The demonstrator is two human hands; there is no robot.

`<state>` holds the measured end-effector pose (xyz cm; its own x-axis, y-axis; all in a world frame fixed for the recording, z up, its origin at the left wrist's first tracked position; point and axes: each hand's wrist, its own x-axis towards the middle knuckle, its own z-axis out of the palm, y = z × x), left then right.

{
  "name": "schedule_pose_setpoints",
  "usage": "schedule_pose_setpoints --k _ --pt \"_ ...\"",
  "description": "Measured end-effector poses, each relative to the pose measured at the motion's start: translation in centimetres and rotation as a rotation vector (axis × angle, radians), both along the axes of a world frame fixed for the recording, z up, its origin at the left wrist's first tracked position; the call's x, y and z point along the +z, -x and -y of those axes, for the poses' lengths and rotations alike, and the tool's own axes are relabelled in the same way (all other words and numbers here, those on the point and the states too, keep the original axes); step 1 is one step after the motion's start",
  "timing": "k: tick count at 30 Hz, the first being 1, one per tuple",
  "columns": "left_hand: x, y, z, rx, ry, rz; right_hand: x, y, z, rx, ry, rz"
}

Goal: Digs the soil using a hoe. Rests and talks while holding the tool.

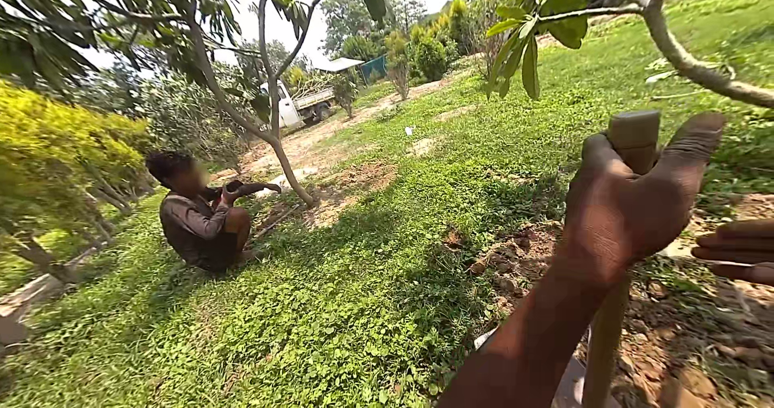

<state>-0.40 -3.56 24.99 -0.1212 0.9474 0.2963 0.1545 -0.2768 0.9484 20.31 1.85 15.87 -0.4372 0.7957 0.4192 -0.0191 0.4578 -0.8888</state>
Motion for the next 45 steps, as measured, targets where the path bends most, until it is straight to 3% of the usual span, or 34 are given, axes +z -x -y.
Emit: schedule_pose_setpoints --k 2,4,6,8,12,14,17,20,22,24,27,29,33,36,39,45 --pt "-0.3 -2.9 1.7 -0.049 -0.028 -0.113 2.1 5.0 4.3 -0.191 0.199 0.077" --pt "-0.9 -4.7 1.8 0.012 -0.107 -0.22 2.7 7.6 7.0 -0.231 0.279 0.166" --pt "-0.6 -3.2 0.2 -0.051 -0.162 -0.189 1.3 6.6 3.9 -0.033 0.081 0.18" --pt "-0.2 -0.1 -1.5 -0.09 -0.143 -0.15 -0.9 4.7 -0.2 0.071 0.063 0.127" --pt "-0.7 5.0 -4.1 0.139 -0.129 0.031 -1.5 -0.5 -2.0 -0.17 0.161 -0.03" --pt "-0.6 5.1 -4.0 0.154 -0.151 0.09 -1.3 -1.7 -2.4 -0.184 0.167 -0.058" --pt "-0.8 0.9 -0.9 0.072 -0.083 -0.062 -2.3 0.8 -2.0 -0.035 0.113 -0.026" --pt "-0.4 -3.4 1.1 0.003 -0.108 -0.189 -4.8 4.2 -1.7 0.275 -0.191 -0.056" --pt "-0.4 -2.6 0.8 -0.095 -0.102 -0.234 -1.9 5.4 0.8 0.068 0.023 0.028" --pt "-0.9 0.1 -0.4 -0.115 -0.104 -0.221 -0.9 3.8 -0.5 0.036 0.066 0.043" --pt "-0.8 3.6 -3.4 0.128 -0.095 -0.081 -0.2 -0.2 -1.5 -0.131 0.066 -0.151" --pt "-0.6 4.6 -4.0 0.209 -0.153 0.022 0.4 -1.9 -1.6 -0.164 0.079 -0.139" --pt "-0.6 1.0 -0.2 0.088 -0.104 -0.083 -0.8 2.1 -1.0 0.08 0.041 -0.016" --pt "-0.3 -2.1 1.0 0.029 -0.131 -0.159 -1.6 6.3 1.5 0.072 -0.089 0.053" --pt "-0.7 0.0 0.4 -0.136 -0.118 -0.221 -0.9 5.4 0.1 0.209 -0.01 0.04" --pt "-0.3 3.2 -2.4 0.172 -0.073 -0.028 0.0 1.0 -1.3 0.017 0.004 -0.08"
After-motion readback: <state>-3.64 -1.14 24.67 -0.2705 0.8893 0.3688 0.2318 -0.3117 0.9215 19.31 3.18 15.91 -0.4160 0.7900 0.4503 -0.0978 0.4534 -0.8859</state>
